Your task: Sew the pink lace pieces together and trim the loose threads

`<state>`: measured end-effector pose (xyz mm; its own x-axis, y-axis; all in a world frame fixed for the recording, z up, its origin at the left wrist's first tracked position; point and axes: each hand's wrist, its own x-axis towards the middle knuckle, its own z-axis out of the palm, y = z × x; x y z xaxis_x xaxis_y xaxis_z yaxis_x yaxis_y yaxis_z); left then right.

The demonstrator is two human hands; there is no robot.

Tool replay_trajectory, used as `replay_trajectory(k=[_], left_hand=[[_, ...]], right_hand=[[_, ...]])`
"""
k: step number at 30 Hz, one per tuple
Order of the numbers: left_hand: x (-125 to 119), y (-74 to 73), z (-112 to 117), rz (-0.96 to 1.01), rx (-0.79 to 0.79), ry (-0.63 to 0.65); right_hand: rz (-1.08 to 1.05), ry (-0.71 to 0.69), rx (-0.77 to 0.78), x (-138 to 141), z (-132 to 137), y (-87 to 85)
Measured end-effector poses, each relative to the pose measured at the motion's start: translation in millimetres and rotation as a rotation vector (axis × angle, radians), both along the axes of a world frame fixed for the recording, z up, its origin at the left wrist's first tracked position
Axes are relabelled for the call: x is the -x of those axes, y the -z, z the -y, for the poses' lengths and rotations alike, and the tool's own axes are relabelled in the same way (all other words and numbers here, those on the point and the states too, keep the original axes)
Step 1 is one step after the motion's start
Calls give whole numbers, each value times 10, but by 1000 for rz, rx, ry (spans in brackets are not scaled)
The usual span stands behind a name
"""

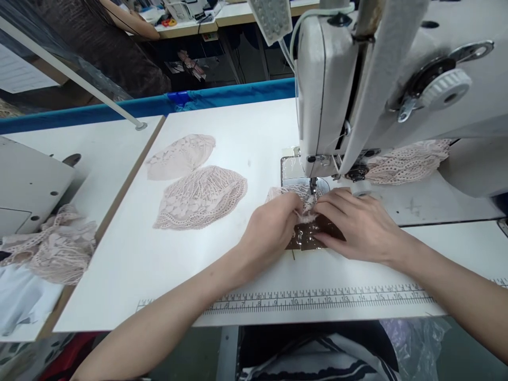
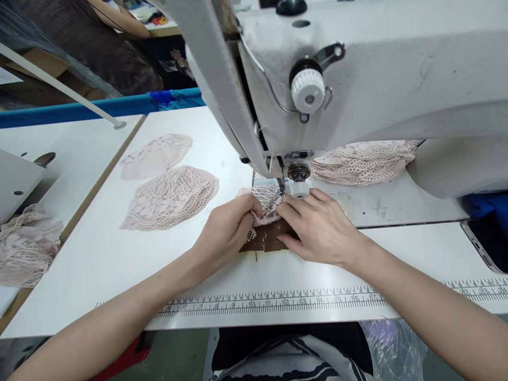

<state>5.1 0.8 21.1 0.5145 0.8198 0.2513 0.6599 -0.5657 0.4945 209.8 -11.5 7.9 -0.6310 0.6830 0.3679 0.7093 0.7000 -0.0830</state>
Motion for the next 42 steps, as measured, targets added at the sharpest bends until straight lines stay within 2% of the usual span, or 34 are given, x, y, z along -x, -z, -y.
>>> replay_trajectory(k=[2,6,9,12,17,23,26,28,31,34,37,39,42], left_hand=[[3,-39,-41,108,127,-34],[-9,-79,-115,141,183,15],[-15,-64,-192,76,188,102],[-12,0,-282,-52,127,108],[-8,72,-370,-30,125,137],[-11,-35,-378,92,231,171],[8,-45,-393,73,233,193],[36,-19,-400,1,161,230],[79,39,-367,-156,-65,288],[88,78,-251,-288,-328,321],[62,89,-94,-329,-535,303],[45,88,-11,-347,-579,286],[46,87,42,-386,-551,282]], right_hand=[[-24,9,-80,12,-17,37],[-136,24,-158,-16,-57,87],[-226,109,-189,-48,-81,75],[-296,154,-220,-47,-108,52],[-325,203,-190,-27,-143,73],[-348,217,-104,-29,-131,128],[-347,196,-54,-31,-115,131],[-319,173,-38,-37,-101,119],[-218,101,-55,-48,-67,79],[-50,18,-139,-43,-15,30],[43,-15,-238,-16,37,1],[52,-17,-260,3,59,-2],[65,-15,-254,18,74,4]])
